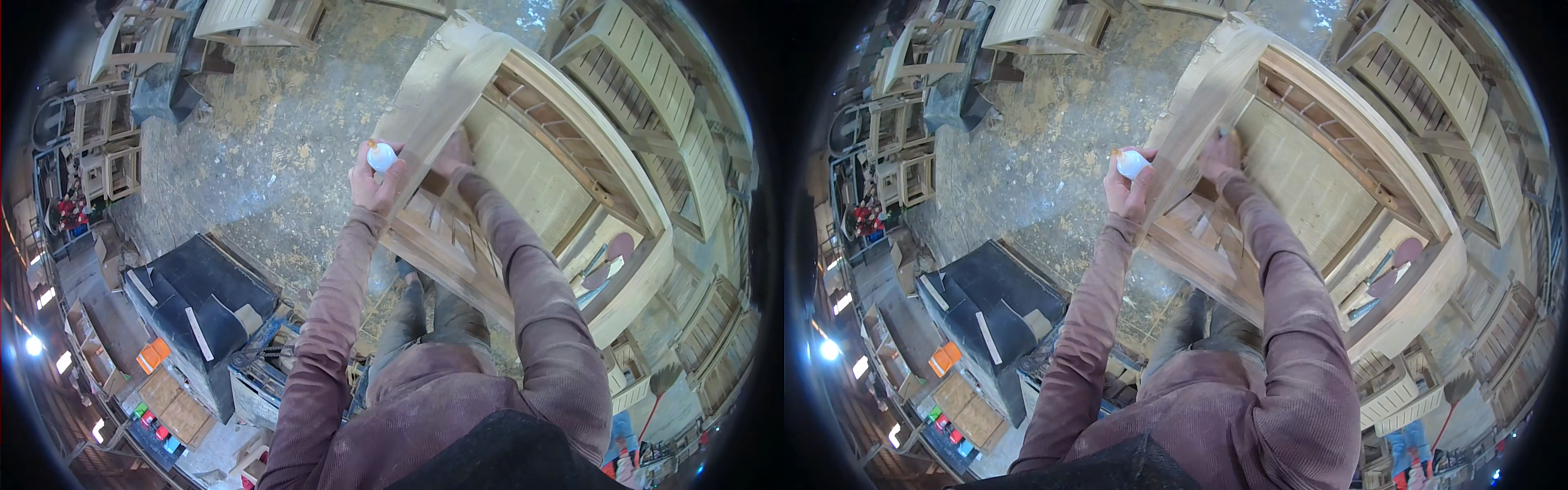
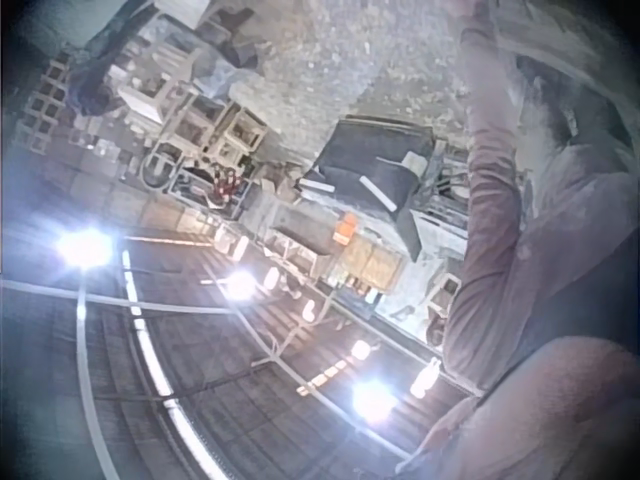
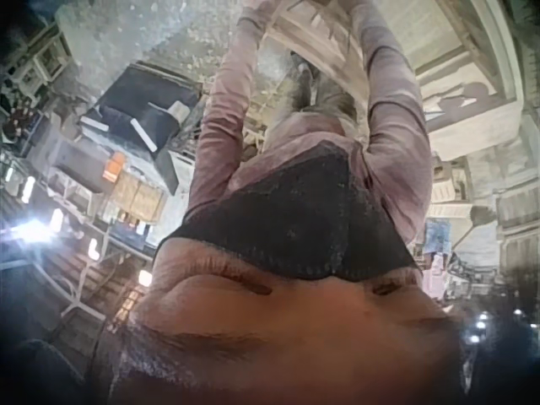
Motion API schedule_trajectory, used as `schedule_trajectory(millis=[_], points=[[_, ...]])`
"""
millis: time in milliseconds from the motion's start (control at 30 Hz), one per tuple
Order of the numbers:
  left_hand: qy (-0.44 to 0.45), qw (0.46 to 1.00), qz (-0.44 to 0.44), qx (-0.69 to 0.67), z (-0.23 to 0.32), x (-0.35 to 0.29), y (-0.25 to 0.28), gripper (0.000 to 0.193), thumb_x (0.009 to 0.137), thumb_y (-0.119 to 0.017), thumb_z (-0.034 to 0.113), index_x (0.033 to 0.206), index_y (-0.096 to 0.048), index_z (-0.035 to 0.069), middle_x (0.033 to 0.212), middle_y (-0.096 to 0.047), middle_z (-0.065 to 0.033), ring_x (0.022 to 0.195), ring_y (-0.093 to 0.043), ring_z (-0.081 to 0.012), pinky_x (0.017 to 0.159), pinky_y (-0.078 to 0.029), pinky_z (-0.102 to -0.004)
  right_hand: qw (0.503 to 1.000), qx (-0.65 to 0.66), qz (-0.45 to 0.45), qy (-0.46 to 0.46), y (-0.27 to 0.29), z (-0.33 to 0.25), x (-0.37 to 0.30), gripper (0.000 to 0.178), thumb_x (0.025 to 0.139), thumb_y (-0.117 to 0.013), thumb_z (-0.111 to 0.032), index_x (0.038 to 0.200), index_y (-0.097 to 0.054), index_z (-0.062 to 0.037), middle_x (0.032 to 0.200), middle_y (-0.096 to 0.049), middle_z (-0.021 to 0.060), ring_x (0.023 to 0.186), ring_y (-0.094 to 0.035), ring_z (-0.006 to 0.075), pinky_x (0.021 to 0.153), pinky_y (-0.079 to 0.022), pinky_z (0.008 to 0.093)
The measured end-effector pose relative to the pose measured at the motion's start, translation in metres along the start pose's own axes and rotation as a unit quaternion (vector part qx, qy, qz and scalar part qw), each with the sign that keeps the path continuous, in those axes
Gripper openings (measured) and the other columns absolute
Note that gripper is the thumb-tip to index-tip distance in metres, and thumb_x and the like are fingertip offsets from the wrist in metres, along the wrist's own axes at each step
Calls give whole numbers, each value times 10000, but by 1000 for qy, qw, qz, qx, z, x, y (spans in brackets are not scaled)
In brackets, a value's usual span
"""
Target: The person applies liquid from a bottle to a wooden furniture frame and sands its surfaces using a rotary sander while turning the frame by hand.
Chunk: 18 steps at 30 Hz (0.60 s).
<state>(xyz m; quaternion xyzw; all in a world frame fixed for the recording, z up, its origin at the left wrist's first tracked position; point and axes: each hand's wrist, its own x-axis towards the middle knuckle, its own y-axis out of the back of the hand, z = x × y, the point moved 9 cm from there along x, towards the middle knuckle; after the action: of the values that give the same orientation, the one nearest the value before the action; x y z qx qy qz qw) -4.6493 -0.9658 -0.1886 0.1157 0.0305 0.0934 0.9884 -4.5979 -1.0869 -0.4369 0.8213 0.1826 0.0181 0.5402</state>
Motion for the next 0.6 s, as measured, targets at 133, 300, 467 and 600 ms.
schedule_trajectory(millis=[133,300,467,600], points=[[-34,998,-58,10,17,5,-72,237,795,-654,172,977,-581,38,923,-654,-88,846,-627,-153,746,-473,-289,996,76,-12,-44,-45,75,-40,396,806,-563,-191,1165,-506,-34,1074,-541,227,951,-574,397,801,-483,448],[-45,995,-3,92,15,-7,1,298,829,-603,148,1076,-500,17,918,-653,-81,847,-611,-156,762,-466,-293,990,95,-55,-93,83,-34,-60,512,720,-630,-193,1184,-437,-96,1097,-510,214,906,-596,392,747,-513,457],[-97,995,-12,36,29,-11,-23,329,875,-549,186,1125,-439,2,892,-622,-91,793,-578,-159,734,-454,-299,968,99,35,-229,205,21,-142,615,645,-686,-156,1194,-411,-119,1038,-520,178,880,-592,378,728,-512,458],[-129,984,-73,96,23,-12,-30,354,871,-562,237,1112,-447,5,957,-558,-121,837,-539,-181,763,-432,-322,948,95,177,-245,302,-1,-233,596,647,-674,-139,1186,-422,-109,1033,-517,181,886,-578,384,748,-502,449]])
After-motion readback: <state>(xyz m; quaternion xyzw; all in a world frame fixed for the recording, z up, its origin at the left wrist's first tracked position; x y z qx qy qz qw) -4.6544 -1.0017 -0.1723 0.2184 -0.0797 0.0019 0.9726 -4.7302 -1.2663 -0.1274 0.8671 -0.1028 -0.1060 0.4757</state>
